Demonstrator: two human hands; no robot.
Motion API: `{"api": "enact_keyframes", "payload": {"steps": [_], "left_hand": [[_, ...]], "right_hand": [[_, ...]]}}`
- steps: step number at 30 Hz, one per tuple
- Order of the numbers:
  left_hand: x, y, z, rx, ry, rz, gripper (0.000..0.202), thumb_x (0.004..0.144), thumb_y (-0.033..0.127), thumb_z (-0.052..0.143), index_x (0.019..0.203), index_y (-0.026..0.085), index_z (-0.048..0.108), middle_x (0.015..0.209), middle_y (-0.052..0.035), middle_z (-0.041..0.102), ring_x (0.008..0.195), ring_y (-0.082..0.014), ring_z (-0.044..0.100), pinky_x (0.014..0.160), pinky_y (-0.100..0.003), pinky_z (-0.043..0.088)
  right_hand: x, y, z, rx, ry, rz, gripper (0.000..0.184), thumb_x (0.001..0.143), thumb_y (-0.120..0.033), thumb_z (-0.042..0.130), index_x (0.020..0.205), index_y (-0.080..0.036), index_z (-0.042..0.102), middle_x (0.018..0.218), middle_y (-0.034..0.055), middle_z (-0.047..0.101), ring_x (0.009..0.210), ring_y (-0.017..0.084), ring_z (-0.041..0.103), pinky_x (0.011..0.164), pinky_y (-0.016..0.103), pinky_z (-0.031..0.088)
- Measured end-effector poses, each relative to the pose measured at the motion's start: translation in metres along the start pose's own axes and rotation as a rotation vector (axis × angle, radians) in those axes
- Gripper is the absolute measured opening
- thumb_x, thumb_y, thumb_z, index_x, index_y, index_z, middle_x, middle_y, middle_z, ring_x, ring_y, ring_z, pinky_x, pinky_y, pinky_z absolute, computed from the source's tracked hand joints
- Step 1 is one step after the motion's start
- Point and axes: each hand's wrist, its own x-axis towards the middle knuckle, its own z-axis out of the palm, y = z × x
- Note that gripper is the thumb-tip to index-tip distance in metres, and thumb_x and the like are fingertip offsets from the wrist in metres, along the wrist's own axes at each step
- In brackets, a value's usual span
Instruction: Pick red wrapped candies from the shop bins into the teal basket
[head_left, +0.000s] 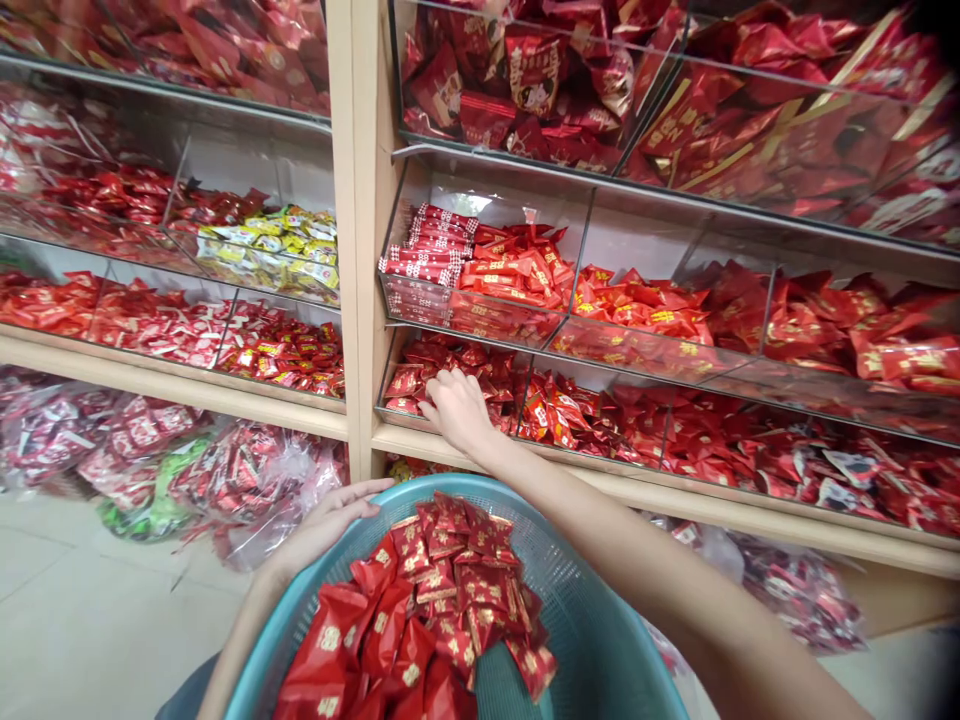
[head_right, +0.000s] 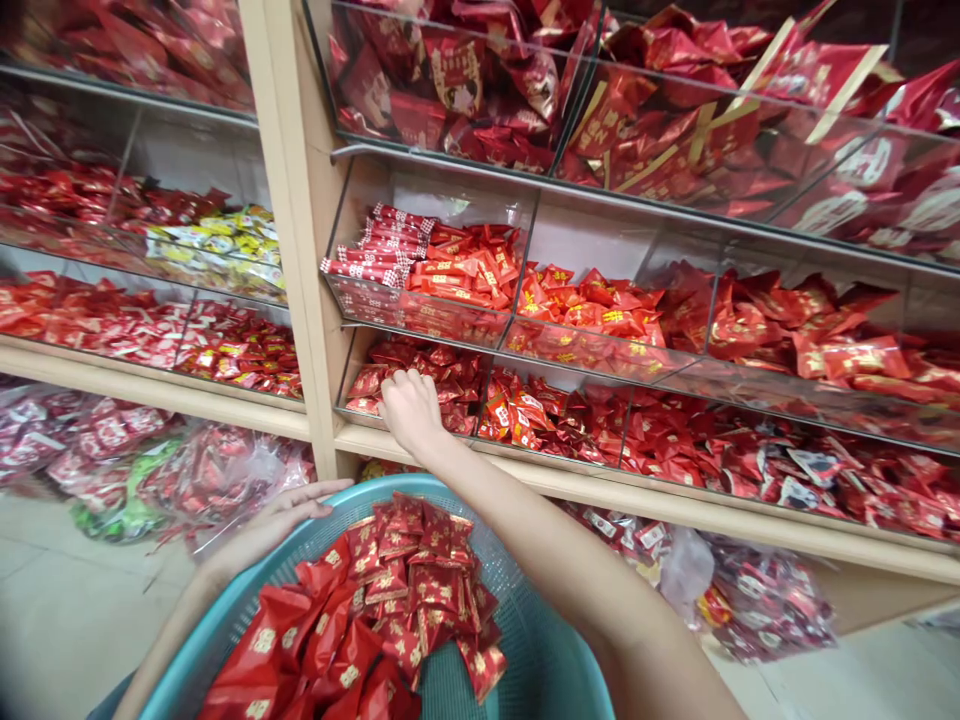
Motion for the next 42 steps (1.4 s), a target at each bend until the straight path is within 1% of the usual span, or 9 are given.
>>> {"api": "enact_keyframes", "payload": {"steps": [5, 11, 17, 23, 26, 29, 34, 37, 42], "left_hand": [[0.003, -0.009, -0.006, 0.022, -0.017, 0.037, 0.047, 0.062, 0.034, 0.065, 0.107, 0.020, 0.065, 0.111, -0.0049, 0.066, 0.103, -0.0256, 0.059, 0.090, -0.032, 0.043], [0.004, -0.009, -0.007, 0.059, -0.033, 0.051, 0.048, 0.064, 0.033, 0.062, 0.110, 0.019, 0.063, 0.113, -0.0036, 0.065, 0.104, -0.0250, 0.058, 0.088, -0.030, 0.044], [0.002, -0.006, -0.004, 0.046, -0.029, 0.025, 0.046, 0.064, 0.030, 0.060, 0.108, 0.019, 0.063, 0.104, -0.0029, 0.069, 0.098, -0.0250, 0.060, 0.084, -0.032, 0.046], [0.002, -0.006, -0.004, 0.049, -0.031, 0.023, 0.046, 0.063, 0.031, 0.062, 0.108, 0.020, 0.064, 0.105, -0.0029, 0.069, 0.097, -0.0242, 0.061, 0.084, -0.030, 0.046], [0.003, -0.006, -0.004, 0.058, -0.029, 0.025, 0.048, 0.064, 0.032, 0.062, 0.110, 0.020, 0.063, 0.106, -0.0031, 0.068, 0.099, -0.0242, 0.060, 0.084, -0.029, 0.046], [0.004, -0.006, -0.004, 0.059, -0.031, 0.034, 0.048, 0.064, 0.031, 0.062, 0.110, 0.020, 0.062, 0.108, -0.0033, 0.068, 0.100, -0.0244, 0.060, 0.085, -0.029, 0.045], [0.004, -0.005, -0.003, 0.080, -0.030, 0.022, 0.048, 0.064, 0.030, 0.060, 0.110, 0.018, 0.063, 0.109, -0.0035, 0.067, 0.100, -0.0251, 0.060, 0.088, -0.030, 0.044], [0.004, -0.006, -0.003, 0.100, -0.048, 0.051, 0.046, 0.066, 0.028, 0.058, 0.110, 0.017, 0.062, 0.109, -0.0044, 0.067, 0.104, -0.0257, 0.057, 0.092, -0.032, 0.040], [0.004, -0.007, -0.004, 0.099, -0.050, 0.057, 0.046, 0.067, 0.025, 0.056, 0.112, 0.016, 0.060, 0.116, -0.0049, 0.063, 0.106, -0.0246, 0.056, 0.092, -0.032, 0.040]], "right_hand": [[0.018, -0.010, 0.013, 0.010, -0.015, 0.035, 0.018, 0.082, -0.033, 0.053, 0.086, -0.016, 0.058, 0.093, 0.0091, 0.058, 0.092, 0.024, 0.047, 0.075, 0.034, 0.035], [0.020, -0.003, 0.015, 0.011, -0.027, 0.084, 0.014, 0.084, -0.021, 0.043, 0.084, -0.018, 0.057, 0.093, 0.0091, 0.058, 0.092, 0.023, 0.047, 0.075, 0.034, 0.033], [0.014, 0.013, 0.001, 0.034, 0.031, 0.179, 0.012, 0.080, -0.021, 0.046, 0.082, -0.017, 0.056, 0.092, 0.0097, 0.059, 0.090, 0.024, 0.048, 0.074, 0.035, 0.033], [-0.001, 0.039, -0.025, 0.122, 0.075, 0.215, 0.008, 0.075, -0.021, 0.049, 0.071, -0.018, 0.055, 0.082, 0.0065, 0.060, 0.081, 0.022, 0.049, 0.069, 0.031, 0.033], [-0.015, 0.043, -0.042, 0.263, 0.120, 0.105, 0.009, 0.076, -0.019, 0.049, 0.069, -0.018, 0.054, 0.077, 0.0030, 0.058, 0.077, 0.017, 0.049, 0.069, 0.028, 0.034], [-0.036, 0.035, -0.051, 0.472, 0.096, -0.050, 0.009, 0.080, -0.019, 0.050, 0.072, -0.018, 0.055, 0.078, 0.0007, 0.057, 0.077, 0.014, 0.049, 0.072, 0.024, 0.034], [-0.072, 0.003, -0.039, 0.676, -0.056, -0.222, 0.012, 0.085, -0.022, 0.049, 0.077, -0.017, 0.055, 0.081, 0.0001, 0.057, 0.079, 0.011, 0.049, 0.074, 0.022, 0.035], [-0.082, -0.011, -0.024, 0.601, -0.100, -0.377, 0.012, 0.088, -0.024, 0.046, 0.084, -0.018, 0.056, 0.087, 0.0017, 0.057, 0.084, 0.013, 0.048, 0.078, 0.024, 0.034], [-0.087, -0.016, -0.003, 0.311, -0.095, -0.659, 0.021, 0.092, -0.025, 0.036, 0.089, -0.017, 0.055, 0.094, 0.0046, 0.056, 0.086, 0.015, 0.044, 0.076, 0.028, 0.031]]}}
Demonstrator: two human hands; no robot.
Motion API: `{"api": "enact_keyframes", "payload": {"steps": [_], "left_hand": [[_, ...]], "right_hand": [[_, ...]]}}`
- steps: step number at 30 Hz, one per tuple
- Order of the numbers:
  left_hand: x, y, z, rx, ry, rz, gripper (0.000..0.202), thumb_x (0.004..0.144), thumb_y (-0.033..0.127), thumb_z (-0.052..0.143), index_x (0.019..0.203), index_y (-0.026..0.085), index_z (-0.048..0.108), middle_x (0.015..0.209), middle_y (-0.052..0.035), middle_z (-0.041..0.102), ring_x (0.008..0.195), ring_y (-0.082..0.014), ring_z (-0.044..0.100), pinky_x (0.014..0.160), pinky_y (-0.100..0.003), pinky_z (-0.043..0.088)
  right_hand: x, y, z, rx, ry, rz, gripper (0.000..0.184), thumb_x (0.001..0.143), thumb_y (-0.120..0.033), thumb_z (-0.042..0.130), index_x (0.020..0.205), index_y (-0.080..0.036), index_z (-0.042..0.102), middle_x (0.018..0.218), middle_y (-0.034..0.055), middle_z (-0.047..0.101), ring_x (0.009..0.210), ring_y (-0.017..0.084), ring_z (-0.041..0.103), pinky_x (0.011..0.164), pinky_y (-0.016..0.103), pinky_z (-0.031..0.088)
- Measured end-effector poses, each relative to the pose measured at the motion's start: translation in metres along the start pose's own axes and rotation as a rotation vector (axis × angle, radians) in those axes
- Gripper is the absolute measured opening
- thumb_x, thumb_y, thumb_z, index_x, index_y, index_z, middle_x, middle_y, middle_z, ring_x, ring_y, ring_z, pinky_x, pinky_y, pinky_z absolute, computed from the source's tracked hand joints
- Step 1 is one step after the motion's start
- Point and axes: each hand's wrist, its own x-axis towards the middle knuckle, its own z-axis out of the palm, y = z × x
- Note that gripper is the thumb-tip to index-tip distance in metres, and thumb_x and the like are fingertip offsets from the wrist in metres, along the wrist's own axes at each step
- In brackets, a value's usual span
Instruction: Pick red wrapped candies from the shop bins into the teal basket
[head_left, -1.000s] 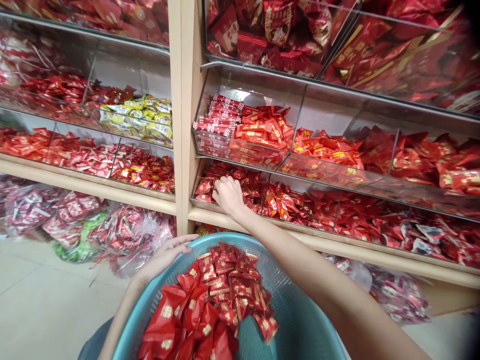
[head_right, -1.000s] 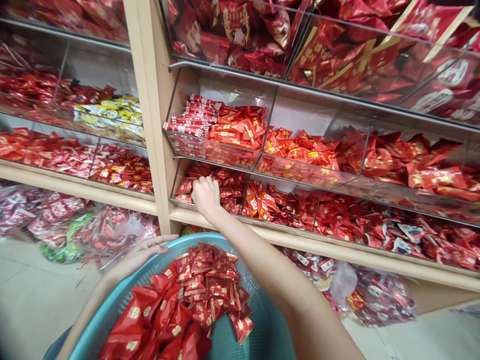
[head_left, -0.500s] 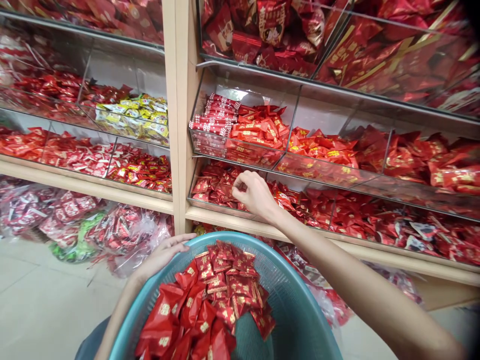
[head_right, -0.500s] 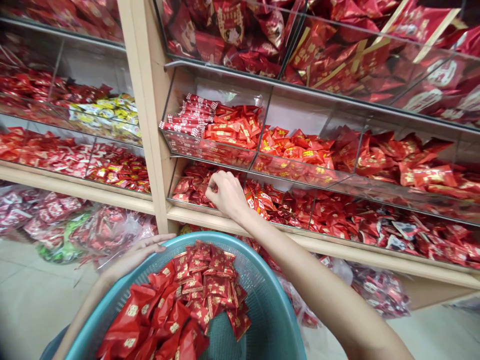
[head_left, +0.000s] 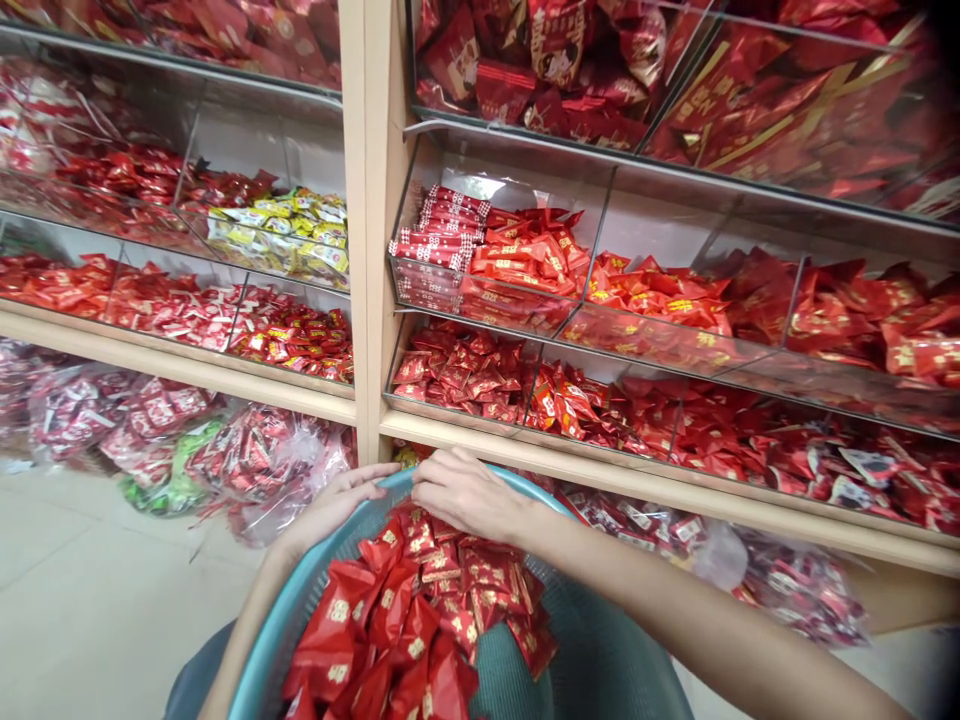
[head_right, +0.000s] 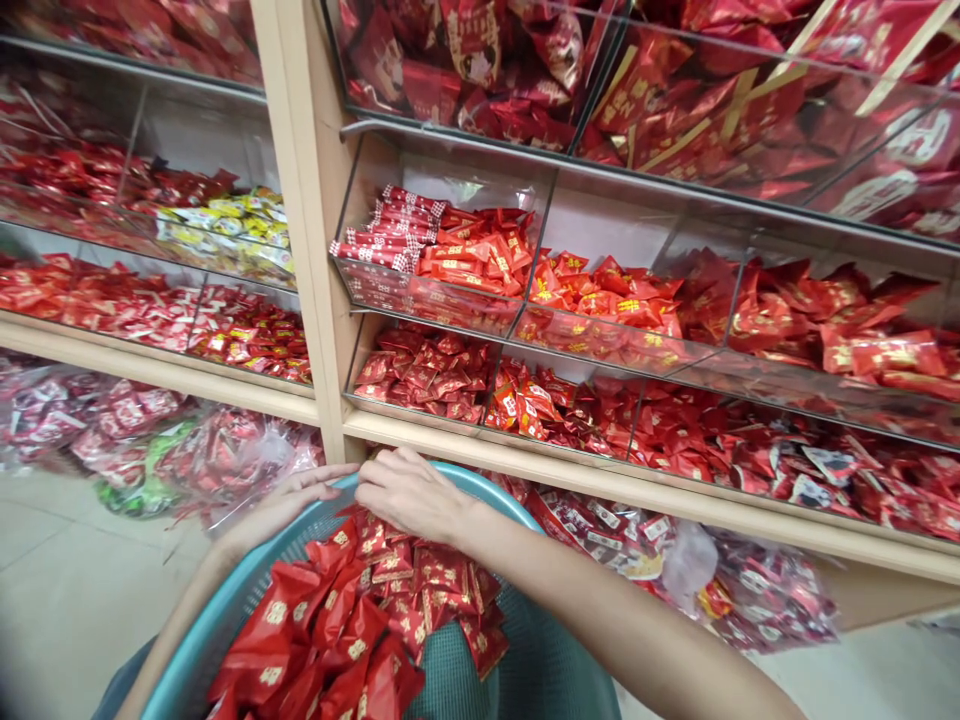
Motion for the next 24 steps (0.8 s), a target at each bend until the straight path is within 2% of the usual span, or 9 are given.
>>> {"api": "enact_keyframes", "payload": {"steps": [6, 13, 17, 20, 24], "left_hand": [[-0.004, 0.008, 0.003, 0.005, 0.040, -0.023, 0.045, 0.063, 0.026, 0.059, 0.107, 0.015, 0.063, 0.113, -0.0052, 0.065, 0.105, -0.0251, 0.056, 0.090, -0.031, 0.041], [-0.006, 0.011, 0.004, -0.039, 0.054, -0.019, 0.040, 0.062, 0.027, 0.062, 0.101, 0.019, 0.067, 0.108, -0.0025, 0.068, 0.097, -0.0258, 0.060, 0.085, -0.030, 0.045], [-0.006, 0.009, 0.004, -0.050, 0.057, -0.025, 0.039, 0.064, 0.026, 0.062, 0.101, 0.020, 0.067, 0.107, -0.0015, 0.068, 0.098, -0.0272, 0.060, 0.085, -0.031, 0.045], [-0.004, 0.005, 0.002, -0.054, 0.061, -0.020, 0.039, 0.065, 0.026, 0.062, 0.103, 0.022, 0.067, 0.110, -0.0010, 0.067, 0.101, -0.0275, 0.059, 0.086, -0.030, 0.045], [-0.002, 0.000, 0.001, -0.057, 0.030, 0.001, 0.039, 0.066, 0.028, 0.062, 0.105, 0.021, 0.066, 0.113, -0.0014, 0.065, 0.104, -0.0272, 0.057, 0.087, -0.029, 0.044]], "right_hand": [[-0.013, 0.000, 0.015, -0.189, -0.086, -0.175, 0.025, 0.094, -0.020, 0.028, 0.090, -0.018, 0.053, 0.096, 0.0026, 0.055, 0.086, 0.014, 0.043, 0.075, 0.029, 0.030], [-0.021, -0.006, 0.016, -0.221, -0.122, -0.195, 0.023, 0.093, -0.019, 0.030, 0.089, -0.018, 0.053, 0.095, 0.0027, 0.056, 0.085, 0.014, 0.044, 0.074, 0.029, 0.031], [-0.024, -0.007, 0.019, -0.189, -0.108, -0.173, 0.019, 0.091, -0.020, 0.035, 0.085, -0.018, 0.053, 0.095, 0.0022, 0.056, 0.086, 0.014, 0.044, 0.077, 0.029, 0.031], [-0.026, -0.006, 0.022, -0.146, -0.086, -0.180, 0.018, 0.087, -0.028, 0.042, 0.080, -0.018, 0.054, 0.090, 0.0029, 0.055, 0.084, 0.016, 0.044, 0.080, 0.031, 0.031], [-0.023, 0.003, 0.018, -0.111, 0.029, -0.124, 0.021, 0.086, -0.030, 0.041, 0.077, -0.017, 0.055, 0.082, 0.0038, 0.055, 0.078, 0.015, 0.043, 0.076, 0.032, 0.031]]}}
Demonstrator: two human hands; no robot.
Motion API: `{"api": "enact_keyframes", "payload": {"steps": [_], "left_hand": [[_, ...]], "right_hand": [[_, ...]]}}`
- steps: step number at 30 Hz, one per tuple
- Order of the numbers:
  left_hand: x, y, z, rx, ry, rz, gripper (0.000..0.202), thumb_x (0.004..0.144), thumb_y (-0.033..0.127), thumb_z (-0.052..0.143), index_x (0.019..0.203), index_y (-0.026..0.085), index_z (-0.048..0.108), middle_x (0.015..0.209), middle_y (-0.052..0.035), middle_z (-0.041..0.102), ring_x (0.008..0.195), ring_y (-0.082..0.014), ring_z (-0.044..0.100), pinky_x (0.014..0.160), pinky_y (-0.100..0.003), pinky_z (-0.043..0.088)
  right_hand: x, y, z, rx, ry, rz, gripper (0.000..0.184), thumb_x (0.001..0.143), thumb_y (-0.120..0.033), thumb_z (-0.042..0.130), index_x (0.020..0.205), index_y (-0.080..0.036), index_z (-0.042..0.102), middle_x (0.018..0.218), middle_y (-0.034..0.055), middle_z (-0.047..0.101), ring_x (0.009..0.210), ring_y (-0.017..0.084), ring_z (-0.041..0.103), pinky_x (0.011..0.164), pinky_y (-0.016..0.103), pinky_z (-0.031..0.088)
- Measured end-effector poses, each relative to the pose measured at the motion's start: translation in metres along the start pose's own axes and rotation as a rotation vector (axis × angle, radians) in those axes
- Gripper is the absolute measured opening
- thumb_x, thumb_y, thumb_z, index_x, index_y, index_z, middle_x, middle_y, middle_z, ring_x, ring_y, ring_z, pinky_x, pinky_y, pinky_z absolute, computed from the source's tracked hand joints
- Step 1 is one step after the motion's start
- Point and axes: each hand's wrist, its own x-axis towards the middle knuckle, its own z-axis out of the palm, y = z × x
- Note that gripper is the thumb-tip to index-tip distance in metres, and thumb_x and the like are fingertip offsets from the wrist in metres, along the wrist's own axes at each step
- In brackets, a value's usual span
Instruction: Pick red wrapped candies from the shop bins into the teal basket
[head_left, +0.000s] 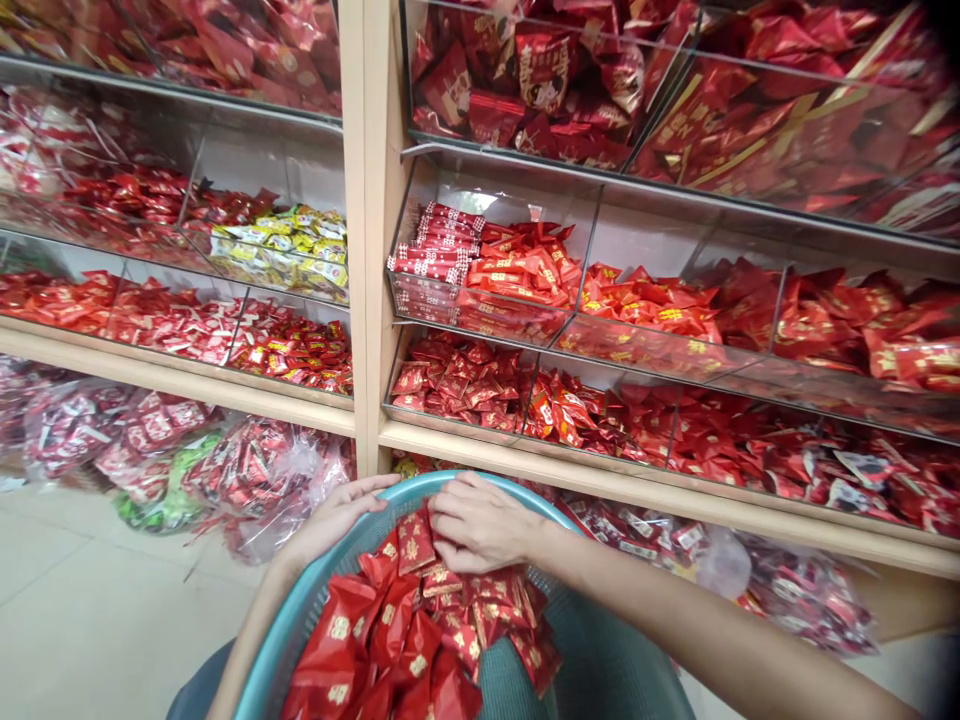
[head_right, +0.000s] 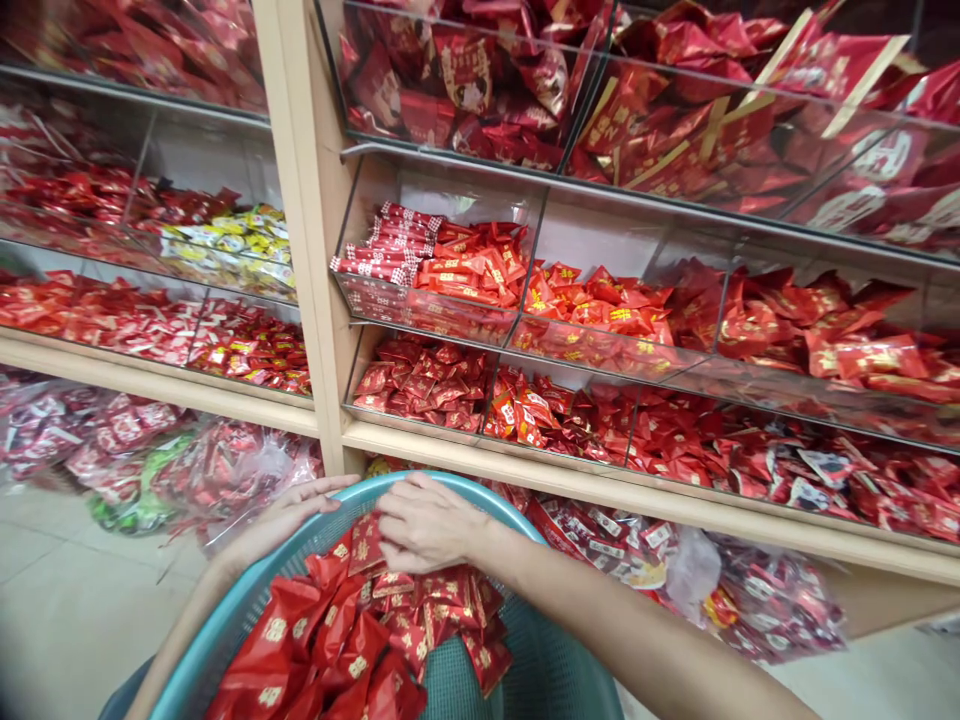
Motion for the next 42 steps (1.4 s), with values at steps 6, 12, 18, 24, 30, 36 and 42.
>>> {"api": "enact_keyframes", "payload": {"steps": [6, 12, 18, 24, 30, 36, 42], "left_hand": [[0.002, -0.002, 0.000, -0.005, -0.021, -0.025, 0.044, 0.066, 0.030, 0.061, 0.109, 0.020, 0.062, 0.116, -0.0032, 0.064, 0.106, -0.0251, 0.057, 0.095, -0.033, 0.040], [0.000, 0.005, 0.002, 0.006, 0.016, -0.044, 0.040, 0.064, 0.027, 0.061, 0.103, 0.021, 0.065, 0.112, -0.0019, 0.066, 0.107, -0.0273, 0.056, 0.094, -0.034, 0.040], [-0.003, 0.009, 0.003, 0.003, 0.033, -0.048, 0.038, 0.063, 0.028, 0.061, 0.100, 0.023, 0.067, 0.109, -0.0003, 0.067, 0.106, -0.0268, 0.057, 0.089, -0.031, 0.043], [-0.001, 0.003, 0.001, -0.031, -0.018, -0.067, 0.047, 0.066, 0.028, 0.059, 0.111, 0.017, 0.060, 0.109, -0.0044, 0.067, 0.100, -0.0264, 0.060, 0.090, -0.035, 0.042], [-0.001, 0.004, 0.001, -0.051, -0.021, -0.062, 0.044, 0.068, 0.026, 0.059, 0.111, 0.017, 0.060, 0.109, -0.0022, 0.067, 0.099, -0.0250, 0.060, 0.088, -0.031, 0.043], [-0.002, 0.005, 0.001, -0.022, -0.010, -0.042, 0.042, 0.066, 0.028, 0.061, 0.107, 0.018, 0.064, 0.108, -0.0037, 0.068, 0.100, -0.0269, 0.060, 0.088, -0.032, 0.043], [-0.002, 0.004, -0.001, -0.003, 0.012, -0.046, 0.047, 0.063, 0.033, 0.064, 0.108, 0.019, 0.063, 0.112, -0.0059, 0.065, 0.104, -0.0264, 0.058, 0.091, -0.033, 0.043]], "right_hand": [[0.026, 0.049, -0.021, -0.114, 0.181, 0.301, 0.024, 0.092, -0.027, 0.035, 0.088, -0.016, 0.056, 0.091, 0.0056, 0.056, 0.084, 0.016, 0.043, 0.073, 0.031, 0.029], [0.063, 0.094, -0.016, -0.280, 0.131, 0.395, 0.018, 0.091, -0.026, 0.039, 0.089, -0.017, 0.055, 0.092, 0.0058, 0.054, 0.085, 0.018, 0.041, 0.071, 0.031, 0.028], [0.084, 0.103, -0.001, -0.398, 0.057, 0.315, 0.013, 0.090, -0.022, 0.042, 0.086, -0.017, 0.053, 0.090, 0.0057, 0.052, 0.085, 0.020, 0.041, 0.071, 0.033, 0.029], [0.087, 0.107, -0.003, -0.414, 0.055, 0.292, 0.012, 0.089, -0.018, 0.043, 0.084, -0.017, 0.053, 0.089, 0.0066, 0.051, 0.086, 0.021, 0.041, 0.072, 0.034, 0.029], [0.089, 0.116, -0.008, -0.359, 0.198, 0.457, 0.017, 0.091, -0.018, 0.036, 0.088, -0.018, 0.053, 0.094, 0.0078, 0.053, 0.087, 0.021, 0.040, 0.072, 0.034, 0.029], [0.078, 0.113, -0.016, -0.250, 0.417, 0.603, 0.022, 0.093, -0.023, 0.033, 0.091, -0.016, 0.054, 0.096, 0.0083, 0.054, 0.087, 0.020, 0.042, 0.076, 0.033, 0.029], [0.026, 0.064, -0.032, -0.077, 0.562, 0.653, 0.016, 0.089, -0.024, 0.041, 0.094, -0.017, 0.055, 0.097, 0.0086, 0.055, 0.093, 0.019, 0.046, 0.079, 0.034, 0.031]]}}
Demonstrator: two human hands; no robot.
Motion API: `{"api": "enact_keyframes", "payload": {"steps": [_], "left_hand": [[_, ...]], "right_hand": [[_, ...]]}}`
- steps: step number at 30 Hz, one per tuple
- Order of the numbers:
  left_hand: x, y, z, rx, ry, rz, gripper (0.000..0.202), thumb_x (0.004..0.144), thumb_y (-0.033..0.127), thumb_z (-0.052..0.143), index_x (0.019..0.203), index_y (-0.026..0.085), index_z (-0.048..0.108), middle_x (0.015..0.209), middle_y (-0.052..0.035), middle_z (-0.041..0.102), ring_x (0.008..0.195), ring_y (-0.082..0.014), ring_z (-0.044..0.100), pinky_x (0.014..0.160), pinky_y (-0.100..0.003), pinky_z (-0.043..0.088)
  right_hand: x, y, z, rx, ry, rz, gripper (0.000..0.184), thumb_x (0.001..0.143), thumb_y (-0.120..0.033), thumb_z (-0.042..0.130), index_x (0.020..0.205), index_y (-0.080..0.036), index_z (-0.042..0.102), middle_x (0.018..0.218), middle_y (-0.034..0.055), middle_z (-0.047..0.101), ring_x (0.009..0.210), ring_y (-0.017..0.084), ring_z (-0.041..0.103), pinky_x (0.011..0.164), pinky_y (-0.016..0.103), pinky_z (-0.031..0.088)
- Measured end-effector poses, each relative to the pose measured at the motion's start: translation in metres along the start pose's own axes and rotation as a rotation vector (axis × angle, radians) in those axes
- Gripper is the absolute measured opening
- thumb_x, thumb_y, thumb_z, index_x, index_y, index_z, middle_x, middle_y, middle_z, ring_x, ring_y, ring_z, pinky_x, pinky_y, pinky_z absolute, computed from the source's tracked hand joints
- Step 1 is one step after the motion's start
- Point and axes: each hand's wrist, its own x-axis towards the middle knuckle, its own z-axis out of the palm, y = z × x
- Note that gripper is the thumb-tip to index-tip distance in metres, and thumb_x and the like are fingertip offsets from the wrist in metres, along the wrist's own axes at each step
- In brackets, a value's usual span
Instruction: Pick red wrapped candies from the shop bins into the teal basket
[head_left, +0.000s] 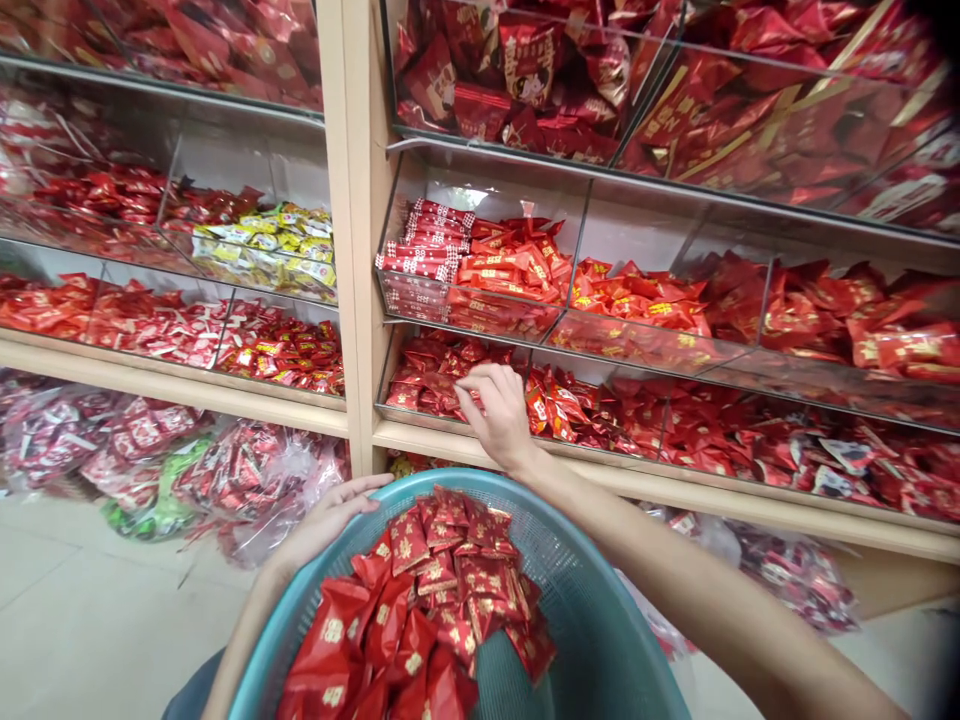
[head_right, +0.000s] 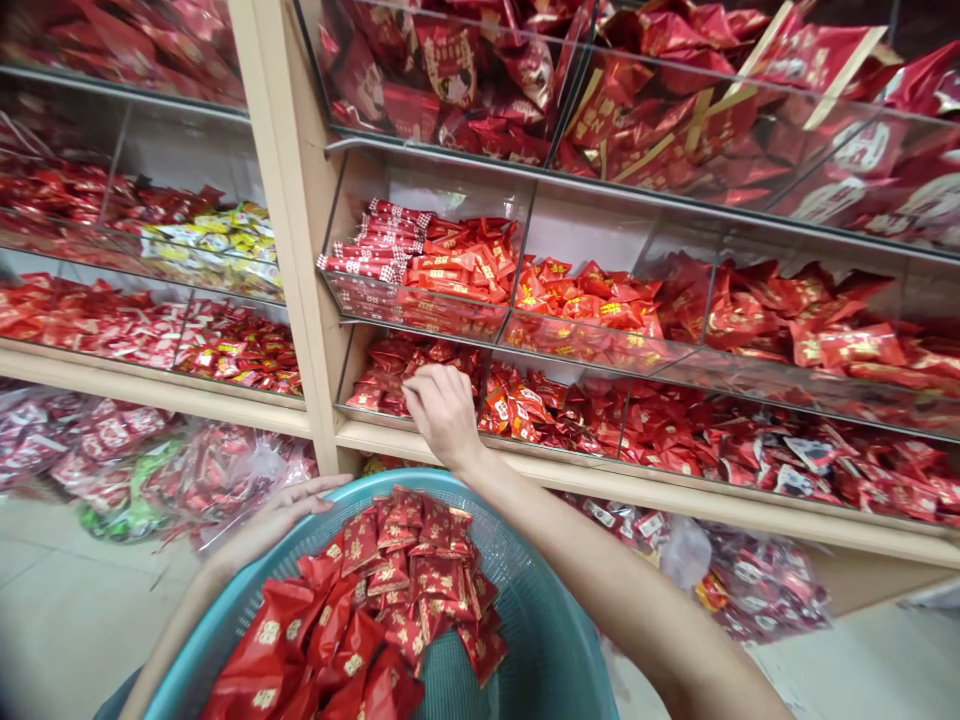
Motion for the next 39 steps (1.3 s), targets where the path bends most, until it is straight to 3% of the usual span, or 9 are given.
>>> {"api": "enact_keyframes", "payload": {"steps": [6, 10, 32, 39], "left_hand": [[0.001, 0.002, 0.002, 0.037, -0.002, 0.021, 0.041, 0.065, 0.033, 0.062, 0.105, 0.024, 0.066, 0.110, -0.0016, 0.067, 0.103, -0.0260, 0.059, 0.091, -0.031, 0.043], [0.001, 0.005, 0.005, 0.055, 0.008, 0.013, 0.039, 0.064, 0.033, 0.062, 0.102, 0.025, 0.067, 0.109, -0.0009, 0.067, 0.104, -0.0273, 0.057, 0.093, -0.032, 0.042], [0.002, 0.004, 0.005, 0.014, -0.007, -0.010, 0.049, 0.060, 0.039, 0.067, 0.106, 0.020, 0.065, 0.106, -0.0042, 0.068, 0.099, -0.0253, 0.060, 0.088, -0.032, 0.046], [0.002, 0.003, 0.004, 0.034, -0.009, -0.002, 0.048, 0.062, 0.038, 0.066, 0.107, 0.021, 0.064, 0.109, -0.0036, 0.067, 0.102, -0.0246, 0.059, 0.089, -0.031, 0.044]], "right_hand": [[-0.084, -0.005, -0.040, 0.130, -0.051, 0.095, 0.010, 0.085, -0.018, 0.048, 0.092, -0.019, 0.055, 0.089, 0.0061, 0.057, 0.087, 0.018, 0.050, 0.076, 0.033, 0.036], [-0.112, -0.001, -0.051, 0.101, -0.179, 0.139, 0.010, 0.085, -0.019, 0.047, 0.091, -0.019, 0.055, 0.088, 0.0060, 0.057, 0.085, 0.018, 0.050, 0.074, 0.033, 0.037], [-0.135, 0.008, -0.035, 0.073, -0.326, 0.182, 0.010, 0.088, -0.020, 0.043, 0.090, -0.018, 0.053, 0.088, 0.0054, 0.055, 0.084, 0.018, 0.047, 0.072, 0.032, 0.035], [-0.142, 0.006, -0.042, 0.081, -0.430, 0.142, 0.011, 0.089, -0.021, 0.042, 0.091, -0.020, 0.053, 0.088, 0.0041, 0.056, 0.083, 0.017, 0.047, 0.074, 0.032, 0.034]]}}
